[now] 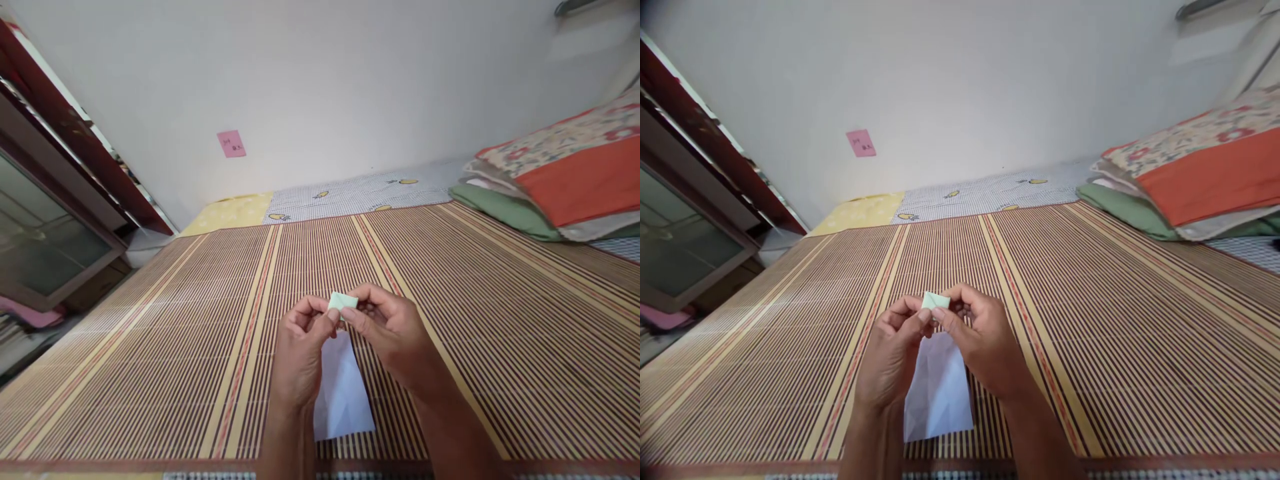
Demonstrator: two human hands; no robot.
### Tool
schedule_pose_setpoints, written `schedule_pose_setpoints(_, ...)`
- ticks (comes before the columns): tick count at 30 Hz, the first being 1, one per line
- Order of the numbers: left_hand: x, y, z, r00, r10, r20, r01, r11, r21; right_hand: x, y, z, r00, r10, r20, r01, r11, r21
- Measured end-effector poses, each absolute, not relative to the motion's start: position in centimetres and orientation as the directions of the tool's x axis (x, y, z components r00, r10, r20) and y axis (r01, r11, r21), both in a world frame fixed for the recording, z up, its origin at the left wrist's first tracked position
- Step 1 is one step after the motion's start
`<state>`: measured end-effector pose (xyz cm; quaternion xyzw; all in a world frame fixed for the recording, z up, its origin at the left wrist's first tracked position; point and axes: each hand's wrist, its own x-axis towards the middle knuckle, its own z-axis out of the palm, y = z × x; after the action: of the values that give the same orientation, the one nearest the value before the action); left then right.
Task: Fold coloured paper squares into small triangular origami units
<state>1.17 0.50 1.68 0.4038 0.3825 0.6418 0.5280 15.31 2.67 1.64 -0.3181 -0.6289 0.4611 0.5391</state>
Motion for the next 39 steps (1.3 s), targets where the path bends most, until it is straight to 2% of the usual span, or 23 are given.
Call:
schedule_pose_setpoints(2, 1.5, 0.4, 1.7, -0.100, 0.986, 0.130, -0.340, -0.157, 0.927, 15.4, 2.6, 2.0, -0.185, 0.885, 0.428, -0.058, 0.424, -0.904)
schedule_pose_setpoints(6, 1.5, -0.2, 2.1, -0.118, 0.982, 0.145, -0.160, -0.163, 0.974, 15.9, 2.4, 2.5, -0.152, 0.816, 0.558, 0.154, 0.578, -0.802)
schedule_pose_setpoints(9, 1.3, -1.0, 2.8, -0.176, 0.968, 0.176, 0.001, -0.179, 0.984, 16.0, 2.4, 2.3, -0.198, 0.758, 0.622, 0.279, 0.651, -0.706)
schedule_pose_setpoints(12, 1.3, -1.4, 3.3, -0.177, 0.959, 0.220, 0.075, -0.210, 0.975, 15.8, 2.4, 2.1, -0.267, 0.715, 0.646, 0.314, 0.699, -0.643)
schedule_pose_setpoints(14, 1.4, -1.4, 3.3, -0.193, 0.949, 0.248, 0.041, -0.244, 0.969, 15.7, 2.2, 2.2, -0.256, 0.707, 0.660, 0.297, 0.707, -0.642)
schedule_pose_setpoints(16, 1.4, -1.1, 3.1, -0.228, 0.941, 0.248, -0.057, -0.268, 0.962, 15.6, 2.1, 2.5, -0.200, 0.734, 0.649, 0.250, 0.679, -0.690)
schedule_pose_setpoints(19, 1.2, -0.6, 2.6, -0.244, 0.943, 0.228, -0.230, -0.284, 0.931, 15.6, 1.8, 3.0, -0.128, 0.816, 0.564, 0.142, 0.578, -0.804)
schedule_pose_setpoints(21, 1.0, -0.3, 2.4, -0.243, 0.944, 0.223, -0.302, -0.293, 0.907, 15.5, 1.7, 3.1, -0.147, 0.865, 0.479, 0.049, 0.490, -0.870)
schedule_pose_setpoints(25, 1.0, -0.1, 2.2, -0.233, 0.943, 0.236, -0.335, -0.305, 0.891, 15.4, 1.5, 2.9, -0.198, 0.901, 0.386, -0.102, 0.373, -0.922)
schedule_pose_setpoints(29, 1.2, -0.1, 2.2, -0.172, 0.954, 0.244, -0.289, -0.286, 0.914, 15.3, 1.4, 3.0, -0.112, 0.895, 0.433, -0.027, 0.432, -0.901)
schedule_pose_setpoints(32, 1.1, -0.3, 2.3, -0.155, 0.948, 0.279, -0.194, -0.306, 0.932, 15.3, 1.3, 3.3, -0.103, 0.865, 0.491, 0.023, 0.496, -0.868)
schedule_pose_setpoints(35, 0.8, -0.4, 2.4, -0.171, 0.924, 0.343, -0.008, -0.350, 0.937, 15.2, 1.1, 3.5, -0.096, 0.835, 0.542, 0.076, 0.549, -0.832)
schedule_pose_setpoints(39, 0.6, -0.5, 2.5, -0.179, 0.840, 0.512, 0.298, -0.449, 0.842, 15.3, 1.1, 3.4, -0.088, 0.808, 0.583, 0.142, 0.589, -0.795)
